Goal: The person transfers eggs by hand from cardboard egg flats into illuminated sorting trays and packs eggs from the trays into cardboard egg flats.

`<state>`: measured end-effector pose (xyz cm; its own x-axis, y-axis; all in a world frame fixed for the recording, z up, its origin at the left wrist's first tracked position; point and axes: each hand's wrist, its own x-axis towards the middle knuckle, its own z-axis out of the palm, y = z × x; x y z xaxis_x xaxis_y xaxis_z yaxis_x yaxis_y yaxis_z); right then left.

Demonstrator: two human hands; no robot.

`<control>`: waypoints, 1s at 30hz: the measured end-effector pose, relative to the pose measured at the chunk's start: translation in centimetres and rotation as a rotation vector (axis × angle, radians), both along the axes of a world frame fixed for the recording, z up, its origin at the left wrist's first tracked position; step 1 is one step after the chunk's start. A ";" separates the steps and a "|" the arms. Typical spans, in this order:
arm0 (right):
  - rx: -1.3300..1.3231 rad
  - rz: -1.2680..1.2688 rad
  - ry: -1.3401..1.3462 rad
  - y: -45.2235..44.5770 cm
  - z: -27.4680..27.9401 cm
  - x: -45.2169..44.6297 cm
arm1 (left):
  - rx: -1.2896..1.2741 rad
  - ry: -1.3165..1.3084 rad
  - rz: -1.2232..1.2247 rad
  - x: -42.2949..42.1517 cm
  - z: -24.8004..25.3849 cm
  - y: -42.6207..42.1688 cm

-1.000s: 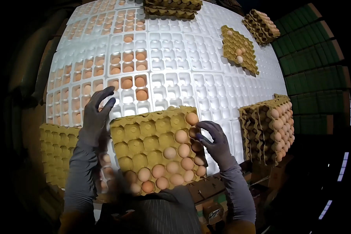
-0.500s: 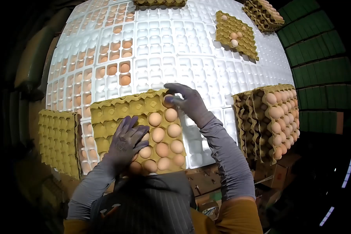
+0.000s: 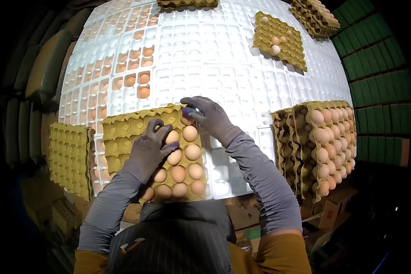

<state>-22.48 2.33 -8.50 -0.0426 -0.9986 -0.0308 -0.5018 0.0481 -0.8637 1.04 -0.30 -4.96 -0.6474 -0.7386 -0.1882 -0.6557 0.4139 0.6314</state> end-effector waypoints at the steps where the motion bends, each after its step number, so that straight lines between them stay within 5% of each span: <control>1: -0.028 0.051 0.066 0.0 0.0 0.0 | -0.062 -0.011 -0.006 -0.5 -1.1 0.2; 3: -0.090 0.144 0.200 0.0 0.5 0.1 | -0.165 -0.053 -0.018 -0.8 -1.8 0.0; 7: 0.049 -0.280 -0.836 0.4 2.9 -0.5 | -0.149 -0.055 -0.078 -0.3 -1.4 -0.1; 9: 0.131 -0.027 -0.356 0.6 3.4 -1.9 | -0.092 -0.013 -0.065 -0.1 -1.1 -0.6; 11: 0.246 0.211 0.484 1.5 6.2 0.4 | 0.514 0.259 0.219 0.5 0.6 -1.5; 13: 0.310 0.396 0.774 1.8 5.0 1.3 | 1.002 0.542 0.478 1.3 2.8 -1.7; 14: 0.248 0.421 0.827 2.1 3.6 1.2 | 0.731 0.503 0.287 1.8 2.4 -1.6; 16: 0.352 0.231 0.345 2.4 4.2 0.3 | 0.183 0.409 -0.075 2.3 2.5 -1.2; 17: 0.396 0.136 0.104 2.6 4.8 -0.4 | 0.125 0.248 -0.009 2.2 2.8 0.6; 18: 0.565 0.001 -0.463 3.3 6.3 -1.1 | 0.066 0.025 -0.091 1.7 3.4 1.5; 20: 0.415 0.049 -0.926 5.0 5.9 -2.0 | -0.250 -0.151 -0.270 2.1 1.0 2.6; 23: 0.004 0.200 -0.144 6.3 3.4 0.0 | -0.364 -0.205 -0.254 1.8 -0.1 2.5; 24: 0.268 0.252 0.345 6.2 6.9 1.6 | -0.377 -0.217 -0.258 1.7 -0.2 2.7; 26: -0.024 0.339 0.843 7.5 3.3 2.6 | -0.410 -0.239 -0.260 1.5 -0.2 3.0; 29: -0.034 0.243 0.592 7.9 3.5 1.7 | -0.463 -0.325 -0.295 0.9 0.3 3.8; 30: 0.109 0.141 0.216 8.3 3.6 1.1 | -0.491 -0.371 -0.299 0.6 0.4 4.1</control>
